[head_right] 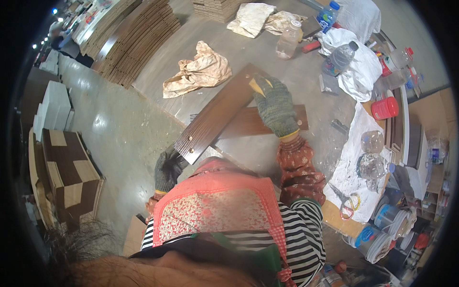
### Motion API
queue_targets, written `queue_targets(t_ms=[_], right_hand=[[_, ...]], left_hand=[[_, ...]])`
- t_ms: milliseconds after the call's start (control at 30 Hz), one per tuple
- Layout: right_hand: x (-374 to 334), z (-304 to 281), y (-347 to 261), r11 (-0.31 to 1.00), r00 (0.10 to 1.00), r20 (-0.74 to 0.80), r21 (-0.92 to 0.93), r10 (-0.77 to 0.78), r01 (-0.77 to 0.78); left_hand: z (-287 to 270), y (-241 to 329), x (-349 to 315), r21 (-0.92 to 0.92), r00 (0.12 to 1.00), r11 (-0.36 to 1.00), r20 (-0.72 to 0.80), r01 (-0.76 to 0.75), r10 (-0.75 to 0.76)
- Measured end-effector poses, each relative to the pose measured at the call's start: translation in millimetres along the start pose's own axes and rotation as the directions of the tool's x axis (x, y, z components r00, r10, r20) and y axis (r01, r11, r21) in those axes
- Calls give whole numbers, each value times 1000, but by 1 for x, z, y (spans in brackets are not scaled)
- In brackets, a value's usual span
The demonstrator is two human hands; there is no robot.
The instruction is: The person wipes the surface of a rectangular wooden plank with a cloth, then flips it to wipe the other side. They repeat this process on multiple planks, stacking the cleaned ones on a pile nearby.
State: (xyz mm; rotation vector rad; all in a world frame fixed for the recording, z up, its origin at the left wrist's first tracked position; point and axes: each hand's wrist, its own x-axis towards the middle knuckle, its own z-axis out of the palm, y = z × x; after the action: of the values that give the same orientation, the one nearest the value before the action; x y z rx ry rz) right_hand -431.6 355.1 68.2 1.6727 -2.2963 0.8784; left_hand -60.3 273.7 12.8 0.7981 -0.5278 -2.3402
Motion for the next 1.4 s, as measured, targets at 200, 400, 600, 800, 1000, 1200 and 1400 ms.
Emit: queue_targets(t_ms=[200,400,600,800,1000,1200,1400], right_hand=[[14,12,-35,939,932,141,-38,-334,342],[0,2,-151,721,742,129,396,-657,570],[6,2,-96,904,856,309,250,-415,347],[36,-23,45,946,985,67,-277,-156,169],[25,-42,48,992,997,-65,-127,-35,27],[-9,-45,5,921,943,246,-264,-224,287],[-37,-32,-124,906,853,304,143,-423,398]], left_hand=[[31,-14,13,751,947,595,130,-287,292],[76,6,-2,732,973,661,10,-165,232],[73,8,-5,822,965,542,35,-177,261],[69,14,-4,930,918,214,220,-300,330],[65,26,3,756,708,-355,648,-550,282],[58,28,7,682,675,-479,703,-553,223],[54,32,10,667,683,-491,708,-560,182]])
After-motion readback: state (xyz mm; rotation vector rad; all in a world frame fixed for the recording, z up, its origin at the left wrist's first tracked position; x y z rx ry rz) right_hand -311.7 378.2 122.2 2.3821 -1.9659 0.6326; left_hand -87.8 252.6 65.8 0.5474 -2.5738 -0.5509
